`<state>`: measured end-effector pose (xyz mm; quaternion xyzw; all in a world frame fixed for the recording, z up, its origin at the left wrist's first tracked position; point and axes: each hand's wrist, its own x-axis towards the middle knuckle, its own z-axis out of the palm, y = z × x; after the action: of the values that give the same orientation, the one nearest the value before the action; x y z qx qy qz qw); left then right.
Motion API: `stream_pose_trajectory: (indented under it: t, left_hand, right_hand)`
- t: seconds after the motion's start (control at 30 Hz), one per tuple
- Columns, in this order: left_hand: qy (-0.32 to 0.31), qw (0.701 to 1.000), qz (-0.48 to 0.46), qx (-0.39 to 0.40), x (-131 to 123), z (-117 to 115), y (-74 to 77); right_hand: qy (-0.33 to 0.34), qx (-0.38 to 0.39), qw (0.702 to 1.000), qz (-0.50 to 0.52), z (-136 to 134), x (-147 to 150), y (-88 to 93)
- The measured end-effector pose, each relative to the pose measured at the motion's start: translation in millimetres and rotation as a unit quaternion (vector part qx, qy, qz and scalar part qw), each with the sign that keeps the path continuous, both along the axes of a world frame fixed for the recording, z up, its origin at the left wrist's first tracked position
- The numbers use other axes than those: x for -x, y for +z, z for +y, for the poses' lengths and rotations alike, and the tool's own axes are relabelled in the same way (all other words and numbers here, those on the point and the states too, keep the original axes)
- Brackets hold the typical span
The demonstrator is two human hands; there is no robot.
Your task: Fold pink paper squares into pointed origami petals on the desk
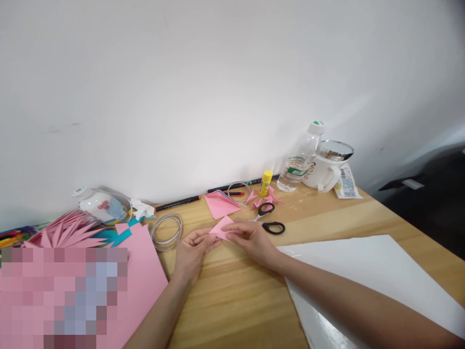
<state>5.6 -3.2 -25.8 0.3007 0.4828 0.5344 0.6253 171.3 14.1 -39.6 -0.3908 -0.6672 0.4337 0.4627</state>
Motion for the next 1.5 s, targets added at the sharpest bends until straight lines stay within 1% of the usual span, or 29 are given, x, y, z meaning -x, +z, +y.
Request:
stream_pose_trajectory:
  t: [0.23, 0.43, 0.63, 0.77, 0.9, 1.0, 1.1, 1.17, 1.27, 1.37, 1.5]
  left_hand:
    - [-0.008, 1.000, -0.012, -0.017, 0, 0, 0.9]
    - [0.021, 1.000, 0.009, 0.000, 3, 2, 0.8]
    - [0.023, 1.000, 0.006, -0.010, 2, 3, 1.8]
    - [0.000, 1.000, -0.020, -0.011, 3, 5, 1.2]
    - [-0.014, 1.000, -0.004, -0.009, 1, 5, 1.6]
    - [-0.068, 0.997, 0.039, -0.015, 0, 2, 3.1]
    - [-0.113, 0.989, 0.093, -0.018, -1, 0, 4.5]
    - [-0.117, 0.987, 0.112, -0.008, -1, 0, 4.6]
    - [-0.106, 0.987, 0.117, 0.010, 0, 0, 3.3]
    - [-0.101, 0.988, 0.115, 0.013, 1, 1, 1.3]
    - [-0.106, 0.989, 0.107, -0.001, 1, 0, -0.1]
  right_hand:
    - [-0.001, 0.000, 1.000, -0.002, 1, 0, 0.1]
    - [-0.011, 0.011, 1.000, -0.009, 2, -1, -0.7]
    - [-0.008, 0.023, 1.000, -0.013, 2, -1, -0.6]
    - [-0.022, 0.022, 0.999, -0.008, 3, -2, 2.3]
    - [-0.019, 0.022, 1.000, -0.011, 2, -2, 5.8]
    - [-0.014, 0.026, 0.999, -0.028, 1, -2, 6.7]
    - [0.017, 0.015, 0.999, -0.033, 0, -1, 7.0]
    - [0.039, 0.006, 0.999, -0.030, -1, -1, 7.7]
    - [0.056, 0.002, 0.998, -0.023, -2, -1, 9.5]
    - [0.061, 0.003, 0.998, -0.019, -2, -1, 10.9]
    - [0.055, 0.004, 0.998, -0.022, -2, -1, 10.7]
